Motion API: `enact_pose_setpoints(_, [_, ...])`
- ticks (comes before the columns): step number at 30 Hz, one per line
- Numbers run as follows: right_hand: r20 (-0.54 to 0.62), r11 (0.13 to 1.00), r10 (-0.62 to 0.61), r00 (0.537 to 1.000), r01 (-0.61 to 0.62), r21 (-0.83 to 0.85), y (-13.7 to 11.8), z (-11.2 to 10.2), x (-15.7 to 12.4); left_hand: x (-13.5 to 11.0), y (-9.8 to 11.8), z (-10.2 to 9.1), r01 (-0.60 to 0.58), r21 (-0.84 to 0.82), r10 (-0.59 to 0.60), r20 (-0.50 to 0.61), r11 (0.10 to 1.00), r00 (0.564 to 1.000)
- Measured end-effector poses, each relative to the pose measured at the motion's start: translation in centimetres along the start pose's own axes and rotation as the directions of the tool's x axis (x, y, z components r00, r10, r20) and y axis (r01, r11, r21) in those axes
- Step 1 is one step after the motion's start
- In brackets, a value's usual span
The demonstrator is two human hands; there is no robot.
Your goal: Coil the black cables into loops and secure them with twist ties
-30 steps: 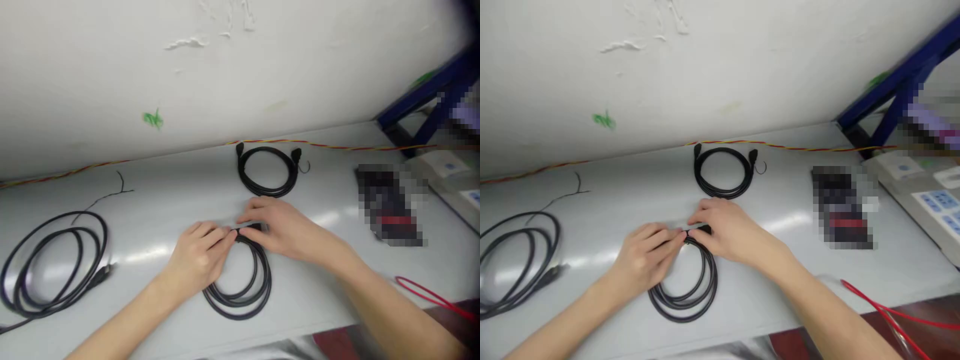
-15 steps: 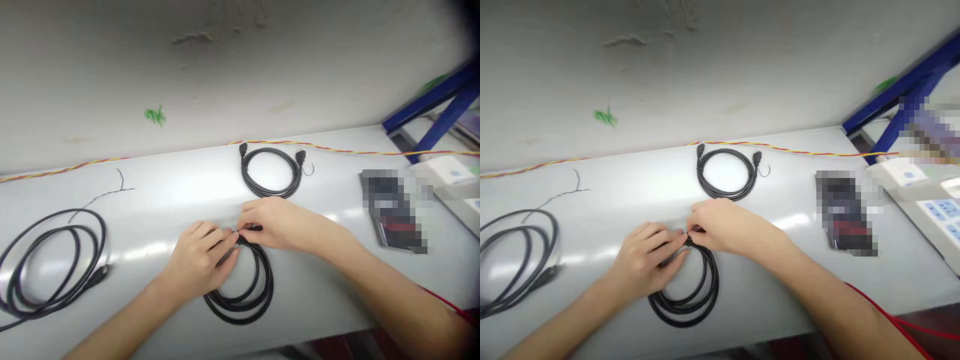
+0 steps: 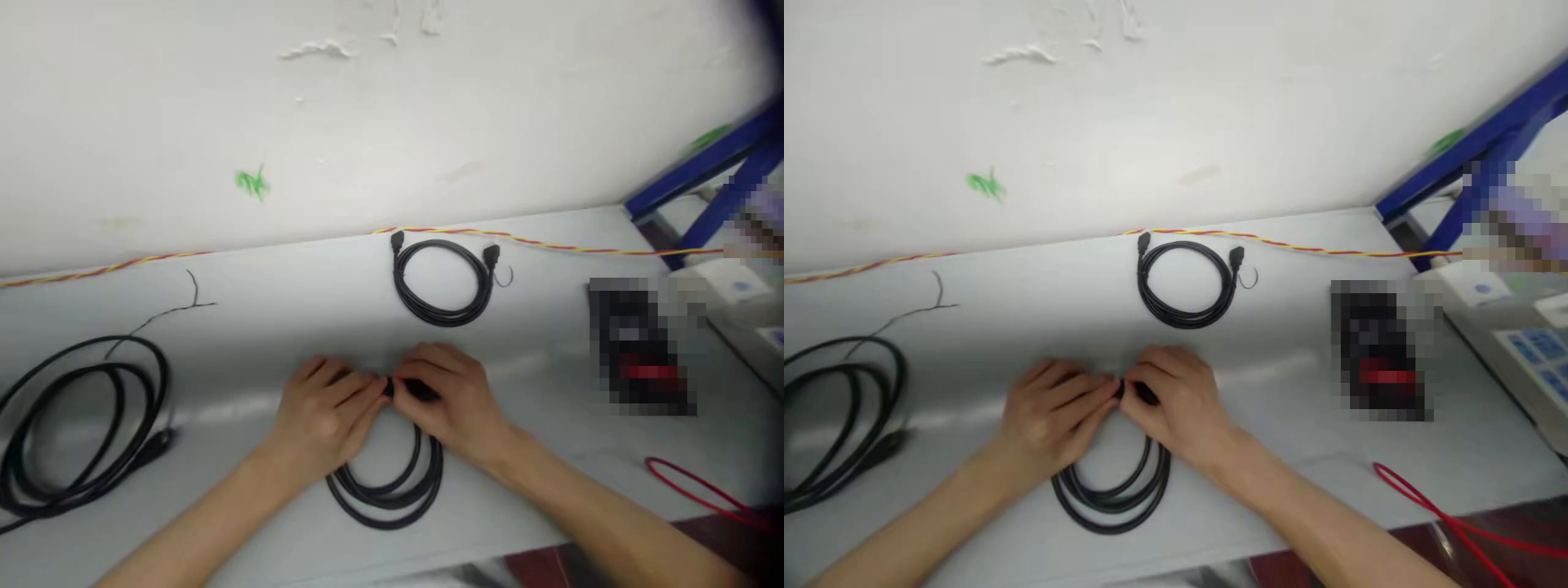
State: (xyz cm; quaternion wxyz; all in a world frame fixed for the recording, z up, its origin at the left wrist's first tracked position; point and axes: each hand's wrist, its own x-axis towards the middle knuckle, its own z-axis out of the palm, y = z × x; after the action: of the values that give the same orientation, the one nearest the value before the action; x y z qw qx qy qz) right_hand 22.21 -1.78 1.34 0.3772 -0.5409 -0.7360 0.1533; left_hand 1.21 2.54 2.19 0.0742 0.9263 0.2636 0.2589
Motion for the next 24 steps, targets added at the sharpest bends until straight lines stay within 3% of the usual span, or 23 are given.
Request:
enact_pose_setpoints(8, [0.058,0.993,-0.115,0.992,0.115,-0.008,0.4,-0.3,-0.7,0.3,0.9,0.3,0.193,-0.076,-0.197,-0.047,0.978,0.979])
enact_pose_setpoints(14, [0.193,0.981,-0.186,0.963,0.171,0.096,0.5,-1.1,-0.5,0.8,1.4,0.8,0.344,-0.186,-0.358,-0.045,0.92,0.933])
enact_pose_setpoints(17, [0.255,0.982,-0.173,0.951,0.148,0.117,0.4,-1.4,-0.4,0.8,1.5,1.0,0.365,-0.21,-0.383,-0.048,0.907,0.923])
enact_pose_setpoints(20, [0.244,0.98,-0.188,0.951,0.167,0.106,0.4,-1.6,-0.6,0.8,1.5,1.1,0.355,-0.26,-0.376,-0.032,0.898,0.926])
enact_pose_setpoints(24, [0.292,0.968,-0.221,0.93,0.245,-0.047,0.1,-2.0,-1.4,0.8,1.6,0.9,0.371,-0.263,-0.386,-0.005,0.891,0.922])
